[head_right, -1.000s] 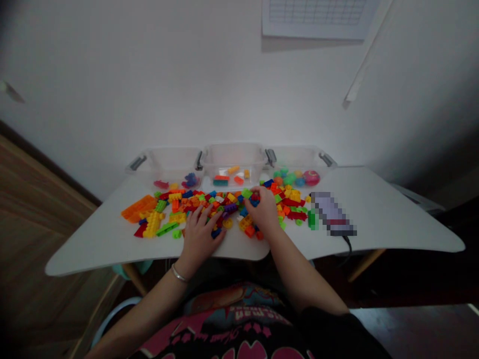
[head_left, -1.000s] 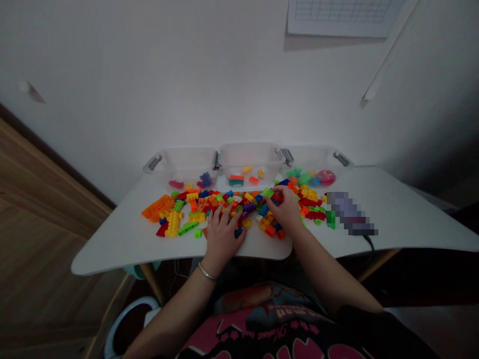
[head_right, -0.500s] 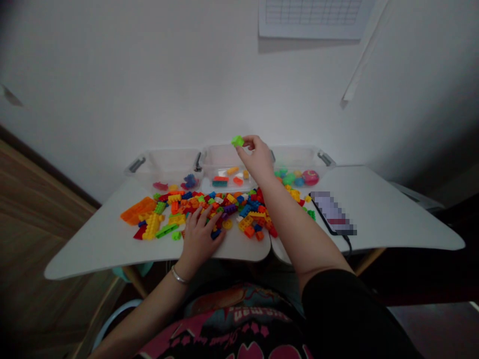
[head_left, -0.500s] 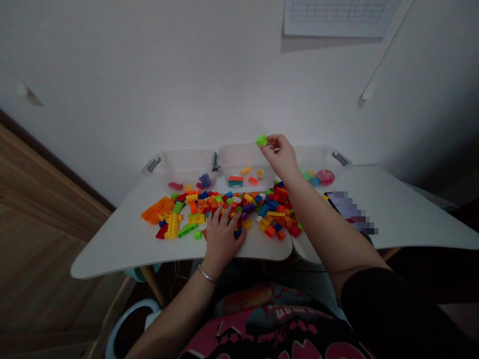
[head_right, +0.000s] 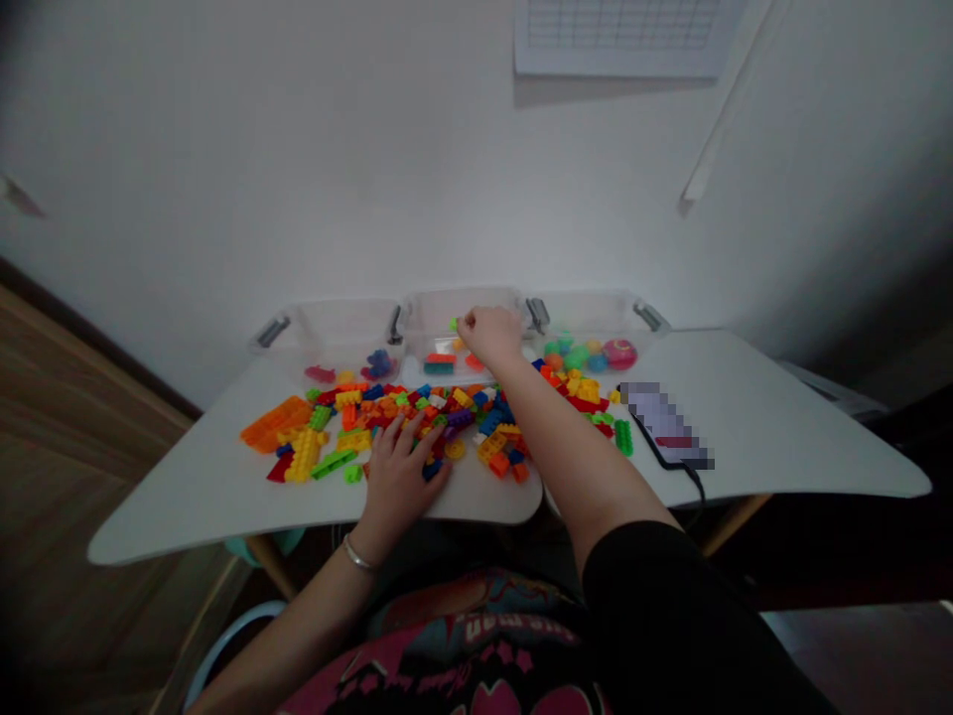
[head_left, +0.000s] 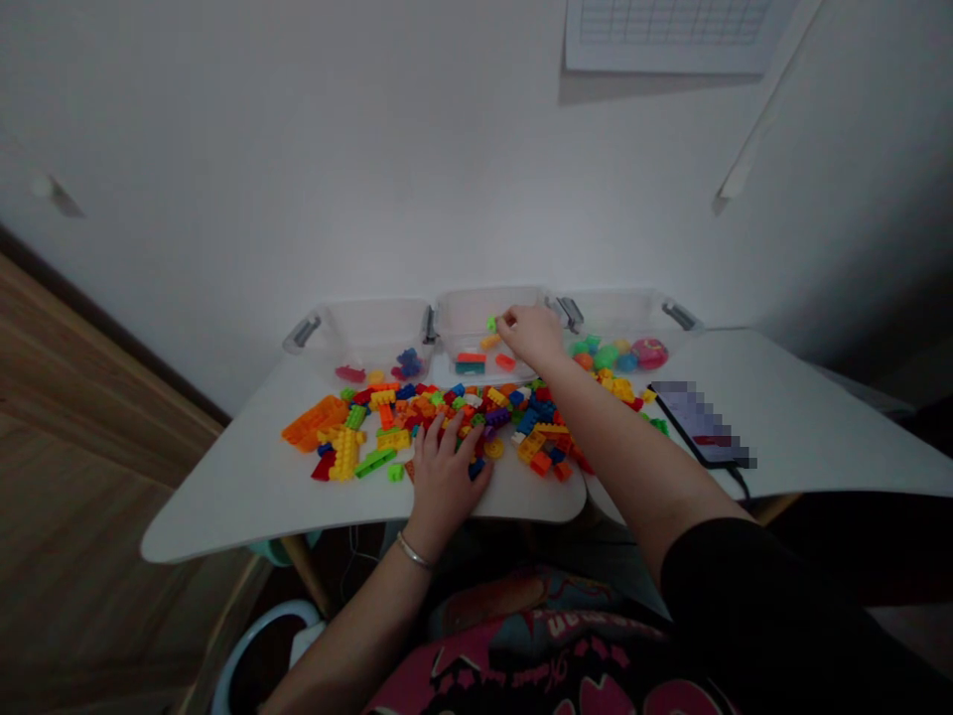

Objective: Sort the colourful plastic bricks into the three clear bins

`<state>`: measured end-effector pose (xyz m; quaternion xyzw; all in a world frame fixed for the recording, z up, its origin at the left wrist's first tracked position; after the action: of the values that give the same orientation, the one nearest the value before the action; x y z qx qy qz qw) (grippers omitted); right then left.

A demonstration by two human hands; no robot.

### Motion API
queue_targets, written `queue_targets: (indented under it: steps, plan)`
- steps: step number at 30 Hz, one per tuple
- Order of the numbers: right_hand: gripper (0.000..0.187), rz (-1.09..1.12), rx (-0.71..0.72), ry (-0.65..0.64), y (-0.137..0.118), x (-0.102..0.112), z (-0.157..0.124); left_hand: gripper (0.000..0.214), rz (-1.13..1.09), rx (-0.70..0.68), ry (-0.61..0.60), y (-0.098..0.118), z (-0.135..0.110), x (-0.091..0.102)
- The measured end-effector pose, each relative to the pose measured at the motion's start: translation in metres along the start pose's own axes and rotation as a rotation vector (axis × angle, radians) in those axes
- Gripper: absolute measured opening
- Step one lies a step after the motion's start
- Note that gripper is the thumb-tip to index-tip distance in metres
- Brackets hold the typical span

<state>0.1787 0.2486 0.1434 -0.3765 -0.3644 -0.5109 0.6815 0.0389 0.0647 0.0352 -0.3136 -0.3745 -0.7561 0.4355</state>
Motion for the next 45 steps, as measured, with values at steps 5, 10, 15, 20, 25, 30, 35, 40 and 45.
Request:
queue_targets:
  steps: [5, 10, 15, 20, 25, 30, 35, 40, 45]
  plan:
    - [0.037, -0.034, 0.052, 0.007, -0.002, -0.001, -0.001, 0.047, 0.005, -0.007, 0.004, 0.000, 0.000, -0.001]
    - [0.033, 0.058, 0.101, 0.034, 0.003, 0.000, -0.007, 0.047, 0.011, -0.011, 0.003, 0.000, -0.001, -0.002]
    - [0.031, 0.246, 0.207, 0.201, 0.008, 0.023, -0.028, 0.046, 0.014, -0.013, 0.010, 0.001, 0.000, -0.001]
    - [0.029, 0.219, 0.129, 0.318, 0.017, 0.037, -0.068, 0.047, 0.025, -0.013, -0.003, 0.001, 0.000, -0.001]
    - [0.024, 0.115, 0.100, 0.135, 0.015, 0.003, -0.103, 0.047, 0.025, -0.016, 0.002, 0.002, 0.001, -0.001]
    - [0.030, 0.016, 0.120, 0.027, 0.015, -0.026, -0.124, 0.046, 0.025, -0.018, 0.007, 0.003, 0.001, 0.000]
    - [0.040, -0.004, 0.119, 0.048, 0.014, -0.032, -0.134, 0.046, 0.018, -0.018, 0.016, 0.003, 0.001, 0.001]
    - [0.047, -0.019, 0.101, 0.027, 0.015, -0.038, -0.132, 0.046, 0.024, -0.021, 0.017, 0.003, 0.001, 0.001]
    - [0.038, -0.034, 0.112, 0.007, 0.018, -0.041, -0.128, 0.046, 0.022, -0.021, 0.015, 0.002, 0.000, 0.000]
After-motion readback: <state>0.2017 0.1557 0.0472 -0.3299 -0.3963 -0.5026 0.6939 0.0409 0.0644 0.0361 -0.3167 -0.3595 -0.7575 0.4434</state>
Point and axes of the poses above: each hand's wrist, its own z-axis towards the middle knuckle, its own x-axis out of the back of the hand, y = z × x, the point moved 8 cm from there along z, towards the middle knuckle, and after that the axes turned 10 degrees about -z, right-handed, at the moved point
